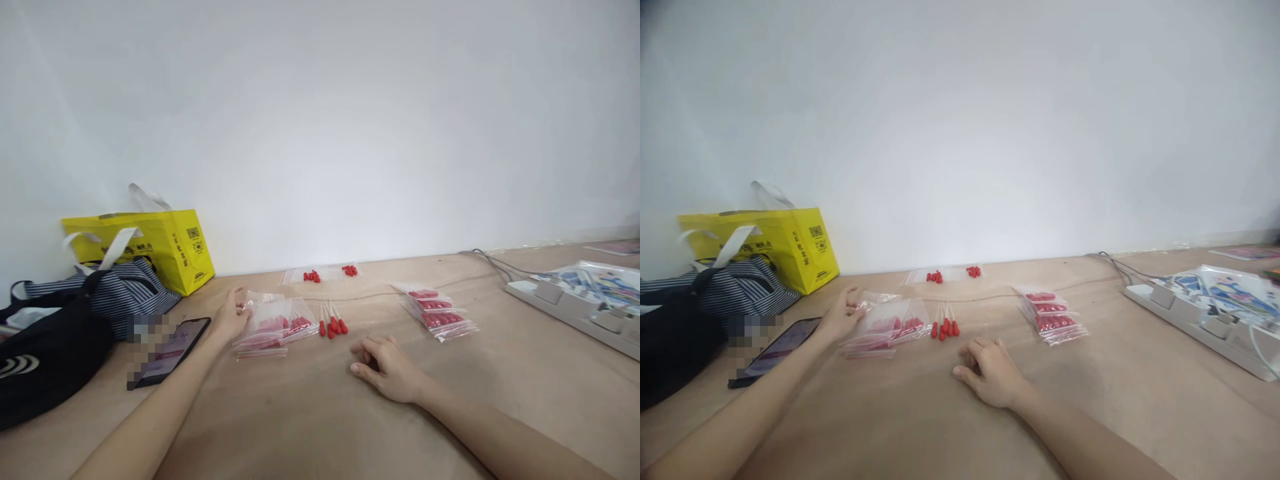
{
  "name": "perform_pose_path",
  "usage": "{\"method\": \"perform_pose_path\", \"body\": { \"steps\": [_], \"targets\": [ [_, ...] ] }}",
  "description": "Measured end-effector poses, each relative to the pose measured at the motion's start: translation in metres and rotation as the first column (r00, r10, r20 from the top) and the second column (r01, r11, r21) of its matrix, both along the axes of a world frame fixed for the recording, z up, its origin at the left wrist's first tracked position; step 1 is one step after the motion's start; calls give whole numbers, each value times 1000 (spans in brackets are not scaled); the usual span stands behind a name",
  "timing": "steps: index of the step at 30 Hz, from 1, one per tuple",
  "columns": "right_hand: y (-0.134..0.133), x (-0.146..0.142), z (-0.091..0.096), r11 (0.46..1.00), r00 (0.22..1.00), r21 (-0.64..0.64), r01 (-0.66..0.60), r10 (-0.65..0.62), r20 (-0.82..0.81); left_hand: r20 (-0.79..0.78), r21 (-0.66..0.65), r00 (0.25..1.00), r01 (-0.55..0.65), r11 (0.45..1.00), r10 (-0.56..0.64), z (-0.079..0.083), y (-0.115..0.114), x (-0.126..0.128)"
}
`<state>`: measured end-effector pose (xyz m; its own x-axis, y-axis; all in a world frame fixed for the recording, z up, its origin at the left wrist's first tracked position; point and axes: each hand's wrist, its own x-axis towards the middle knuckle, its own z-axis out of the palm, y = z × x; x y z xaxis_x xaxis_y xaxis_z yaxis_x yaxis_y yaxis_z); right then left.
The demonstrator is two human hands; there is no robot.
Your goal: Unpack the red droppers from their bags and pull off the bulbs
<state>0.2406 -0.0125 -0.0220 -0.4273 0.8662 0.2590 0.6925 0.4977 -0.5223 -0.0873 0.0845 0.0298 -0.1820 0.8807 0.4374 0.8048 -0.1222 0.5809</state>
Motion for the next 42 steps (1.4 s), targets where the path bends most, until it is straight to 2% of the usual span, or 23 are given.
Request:
{"method": "perform_pose_path", "body": {
  "steps": [3, 6, 7, 8, 9, 11, 13, 16, 21, 29, 33, 38, 40, 42],
  "targets": [
    [1, 0, -4, 1000, 999, 17, 19, -18, -28, -133, 63, 991, 34, 997, -25, -1, -7, 11],
    [11, -3, -10, 990, 984, 41, 135, -129, -127, -272, 50, 940, 228, 972, -206, 1, -28, 40],
    [16, -6, -10, 981, 969, 50, 190, -179, -168, -330, 9, 892, 329, 944, -308, 1, -35, 51],
    [23, -10, -10, 968, 952, 60, 245, -228, -206, -467, -50, 776, 456, 889, -424, -1, -42, 62],
    [30, -15, -8, 955, 935, 69, 288, -265, -235, -564, -54, 702, 496, 867, -436, -3, -48, 71],
    [45, -28, -4, 934, 911, 79, 348, -318, -263, -680, -66, 624, 470, 880, -384, -10, -55, 84],
    [58, -44, 0, 924, 907, 84, 373, -344, -241, -737, -56, 596, 416, 908, -319, -19, -56, 90],
    [69, -63, 2, 958, 953, 98, 270, -252, -168, -777, -16, 566, 418, 908, -274, -32, -51, 88],
    [71, -72, -6, 987, 990, 106, 119, -110, -93, -786, 40, 567, 444, 895, -246, -41, -45, 84],
    [75, -54, -13, 977, 981, 107, 186, -179, -70, -752, 109, 618, 462, 880, -231, -40, -47, 85],
    [70, -23, -15, 970, 976, 122, 209, -199, -92, -705, 122, 642, 529, 840, -302, -42, -53, 97],
    [60, 16, -12, 970, 976, 143, 194, -177, -126, -680, 67, 618, 587, 807, -394, -49, -69, 122],
    [57, 23, -11, 969, 975, 147, 196, -177, -137, -610, 45, 649, 601, 798, -455, -48, -75, 127],
    [57, 25, -11, 964, 968, 146, 224, -202, -147, -471, 17, 701, 615, 789, -536, -44, -79, 127]
  ]
}}
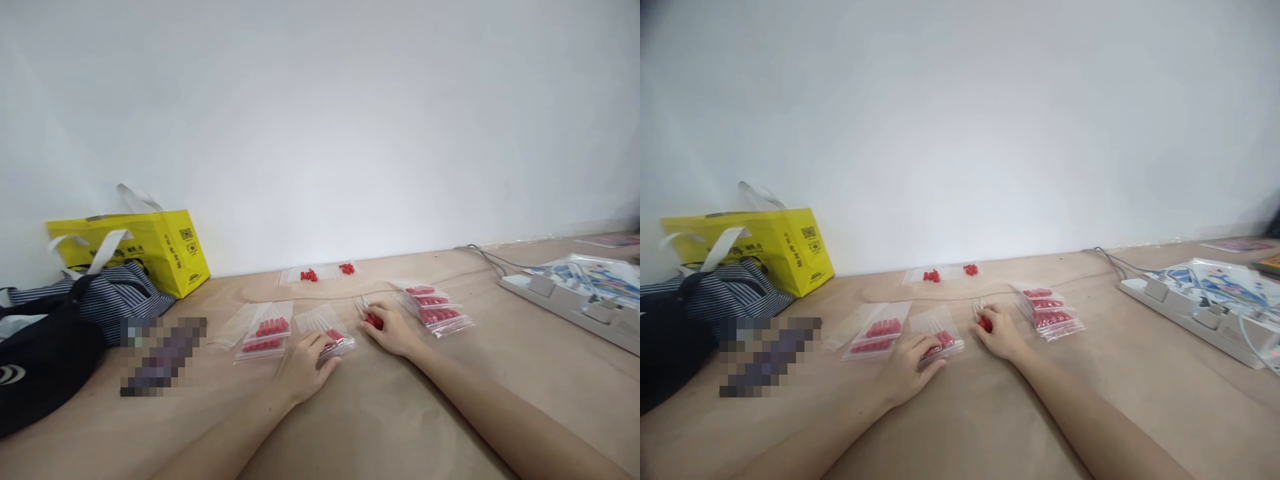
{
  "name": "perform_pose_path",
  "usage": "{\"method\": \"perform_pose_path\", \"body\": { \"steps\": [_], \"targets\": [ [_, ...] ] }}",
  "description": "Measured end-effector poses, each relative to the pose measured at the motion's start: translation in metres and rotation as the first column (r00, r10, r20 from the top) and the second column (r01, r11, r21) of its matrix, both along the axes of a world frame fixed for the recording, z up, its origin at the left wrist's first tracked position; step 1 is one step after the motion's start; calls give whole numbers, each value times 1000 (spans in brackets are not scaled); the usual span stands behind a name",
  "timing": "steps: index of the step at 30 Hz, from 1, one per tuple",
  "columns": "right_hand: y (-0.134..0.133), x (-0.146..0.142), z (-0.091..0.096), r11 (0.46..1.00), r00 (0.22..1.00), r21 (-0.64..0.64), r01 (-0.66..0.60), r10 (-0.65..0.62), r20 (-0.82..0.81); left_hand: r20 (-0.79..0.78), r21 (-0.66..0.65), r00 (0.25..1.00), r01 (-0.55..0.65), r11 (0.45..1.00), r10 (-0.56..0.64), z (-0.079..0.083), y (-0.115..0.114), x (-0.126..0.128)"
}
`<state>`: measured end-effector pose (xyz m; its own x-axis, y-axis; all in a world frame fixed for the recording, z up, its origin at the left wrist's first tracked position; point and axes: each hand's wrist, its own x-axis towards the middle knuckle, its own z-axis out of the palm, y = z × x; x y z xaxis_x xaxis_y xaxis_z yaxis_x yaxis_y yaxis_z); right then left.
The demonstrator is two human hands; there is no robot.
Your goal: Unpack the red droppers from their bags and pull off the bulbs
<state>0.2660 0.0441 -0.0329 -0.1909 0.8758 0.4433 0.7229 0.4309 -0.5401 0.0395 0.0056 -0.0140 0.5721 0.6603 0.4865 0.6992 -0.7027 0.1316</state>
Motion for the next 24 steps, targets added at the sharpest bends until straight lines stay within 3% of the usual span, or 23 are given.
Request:
{"method": "perform_pose_path", "body": {
  "steps": [3, 6, 24],
  "targets": [
    [1, 1, -2, 997, 997, -1, 75, -75, -19, 123, -166, 992, 31, 986, -10, 5, -3, -8],
    [3, 3, -6, 987, 986, -4, 162, -162, -45, 146, -224, 989, 31, 974, 2, 6, -3, -17],
    [7, 6, -5, 971, 952, -68, 229, -238, -191, 161, -219, 987, 58, 974, -23, 5, -2, -16]
  ]
}}
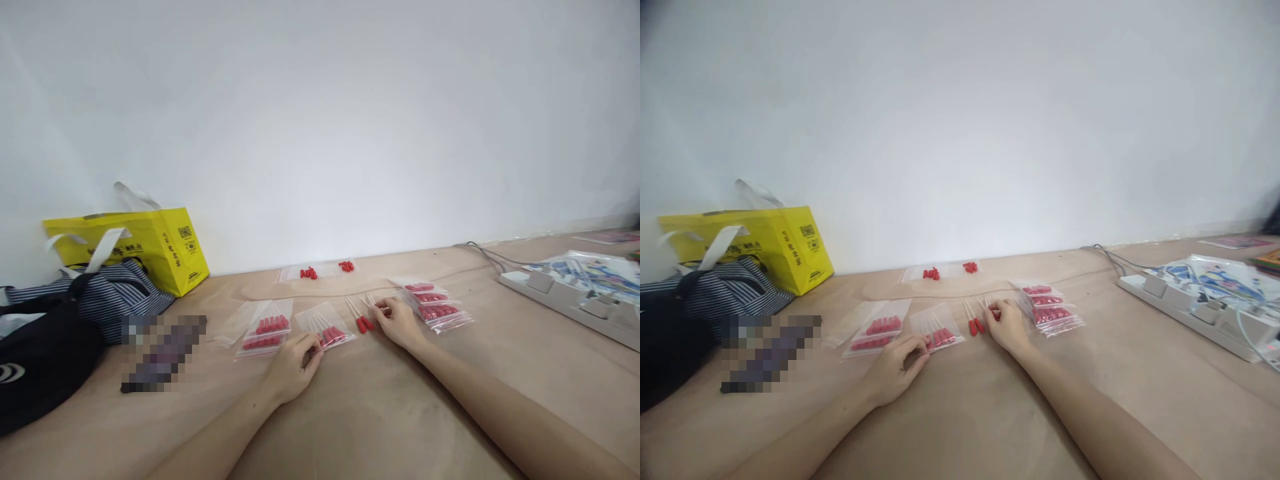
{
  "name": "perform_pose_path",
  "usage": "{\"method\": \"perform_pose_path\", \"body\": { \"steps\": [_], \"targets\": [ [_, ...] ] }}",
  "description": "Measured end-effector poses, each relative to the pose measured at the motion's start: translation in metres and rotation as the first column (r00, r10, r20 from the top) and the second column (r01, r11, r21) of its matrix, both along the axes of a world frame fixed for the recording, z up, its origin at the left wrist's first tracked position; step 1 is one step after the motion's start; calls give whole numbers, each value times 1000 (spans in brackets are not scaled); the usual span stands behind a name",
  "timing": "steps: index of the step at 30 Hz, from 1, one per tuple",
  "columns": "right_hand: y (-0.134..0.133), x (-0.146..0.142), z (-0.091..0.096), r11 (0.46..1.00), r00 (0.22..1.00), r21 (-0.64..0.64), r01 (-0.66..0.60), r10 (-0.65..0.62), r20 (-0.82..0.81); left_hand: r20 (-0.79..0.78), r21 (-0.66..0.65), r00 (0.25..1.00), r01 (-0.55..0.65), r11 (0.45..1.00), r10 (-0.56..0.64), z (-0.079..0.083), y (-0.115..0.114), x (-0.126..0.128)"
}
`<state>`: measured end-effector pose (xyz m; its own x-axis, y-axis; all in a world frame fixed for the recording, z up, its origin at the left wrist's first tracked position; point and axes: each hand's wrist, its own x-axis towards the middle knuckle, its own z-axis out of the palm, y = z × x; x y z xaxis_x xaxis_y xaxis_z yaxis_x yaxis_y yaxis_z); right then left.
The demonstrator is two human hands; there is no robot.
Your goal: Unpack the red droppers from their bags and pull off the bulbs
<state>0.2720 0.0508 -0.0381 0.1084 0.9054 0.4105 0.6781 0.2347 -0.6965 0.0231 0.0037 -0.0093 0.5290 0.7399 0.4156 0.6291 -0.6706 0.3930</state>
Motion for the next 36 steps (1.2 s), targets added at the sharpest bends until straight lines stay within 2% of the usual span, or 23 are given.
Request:
{"method": "perform_pose_path", "body": {
  "steps": [5, 11, 14, 18, 23, 26, 33, 36],
  "targets": [
    [4, 4, 0, 999, 999, -37, 37, -38, -27, 14, 30, 1000, -8, 1000, 8, -3, 2, 0],
    [4, 6, 1, 999, 999, -17, -48, 48, 21, -3, 21, 999, 47, 999, -47, 0, 1, -1],
    [3, 5, 4, 992, 988, 15, -126, 124, 88, -10, 36, 999, 53, 998, -52, 1, 1, 0],
    [0, 0, 9, 949, 923, -14, -314, 308, 231, -13, 34, 999, 44, 998, -43, 1, 1, 0],
    [-5, 0, 14, 907, 887, -3, -421, 413, 208, -13, 17, 998, 63, 998, -63, 2, 0, 1],
    [-8, 1, 14, 910, 900, 39, -412, 400, 176, -1, 19, 997, 73, 997, -73, 2, 0, 1],
    [-3, -1, 1, 954, 961, 133, -270, 257, 104, 67, 40, 995, 76, 996, -78, -5, 4, 0],
    [-5, -2, 2, 960, 971, 161, -229, 212, 113, 97, 49, 994, 54, 997, -58, -6, 5, 0]
  ]
}}
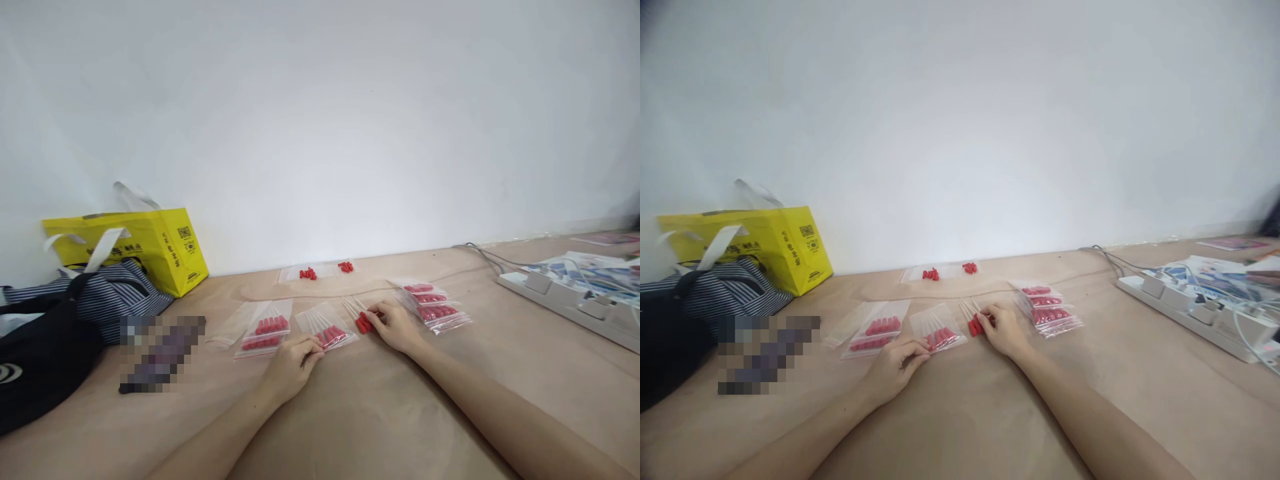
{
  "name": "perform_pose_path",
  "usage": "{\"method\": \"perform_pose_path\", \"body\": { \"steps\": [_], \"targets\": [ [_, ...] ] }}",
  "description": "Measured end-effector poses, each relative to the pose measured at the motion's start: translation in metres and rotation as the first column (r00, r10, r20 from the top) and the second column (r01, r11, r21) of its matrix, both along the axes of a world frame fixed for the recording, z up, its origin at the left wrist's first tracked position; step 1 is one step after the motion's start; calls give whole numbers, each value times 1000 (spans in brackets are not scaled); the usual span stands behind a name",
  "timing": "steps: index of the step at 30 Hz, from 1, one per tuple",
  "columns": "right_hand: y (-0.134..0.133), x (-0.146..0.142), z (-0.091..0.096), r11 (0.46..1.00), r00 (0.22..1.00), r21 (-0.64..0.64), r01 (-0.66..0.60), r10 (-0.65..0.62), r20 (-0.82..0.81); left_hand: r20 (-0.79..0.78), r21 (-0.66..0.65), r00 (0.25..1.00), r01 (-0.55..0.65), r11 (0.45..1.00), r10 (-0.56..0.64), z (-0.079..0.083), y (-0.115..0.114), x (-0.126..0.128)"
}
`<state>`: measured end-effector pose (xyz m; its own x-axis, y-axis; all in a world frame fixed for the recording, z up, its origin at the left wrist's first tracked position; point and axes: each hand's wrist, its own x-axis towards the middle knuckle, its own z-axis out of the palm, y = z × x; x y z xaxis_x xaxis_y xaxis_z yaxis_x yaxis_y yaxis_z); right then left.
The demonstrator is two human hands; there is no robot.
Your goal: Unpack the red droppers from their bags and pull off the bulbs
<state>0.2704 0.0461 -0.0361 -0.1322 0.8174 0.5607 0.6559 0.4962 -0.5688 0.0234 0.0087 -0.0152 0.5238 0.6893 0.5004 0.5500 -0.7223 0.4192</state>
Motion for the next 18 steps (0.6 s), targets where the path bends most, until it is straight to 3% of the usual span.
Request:
{"method": "perform_pose_path", "body": {
  "steps": [3, 8, 13, 18],
  "targets": [
    [-9, -4, 6, 999, 1000, 46, -4, 3, 25, 4, 2, 999, -34, 999, 34, 0, 0, 1],
    [-33, -23, 12, 965, 948, 141, -221, 179, 263, 2, -2, 999, -44, 999, 44, -2, 2, 0],
    [-38, -40, 7, 934, 913, 252, -254, 146, 381, 0, -38, 998, -61, 997, 61, -2, 1, 0],
    [-35, -44, 6, 915, 914, 306, -261, 133, 382, -1, -90, 998, -61, 994, 61, 8, -7, 7]
  ]
}}
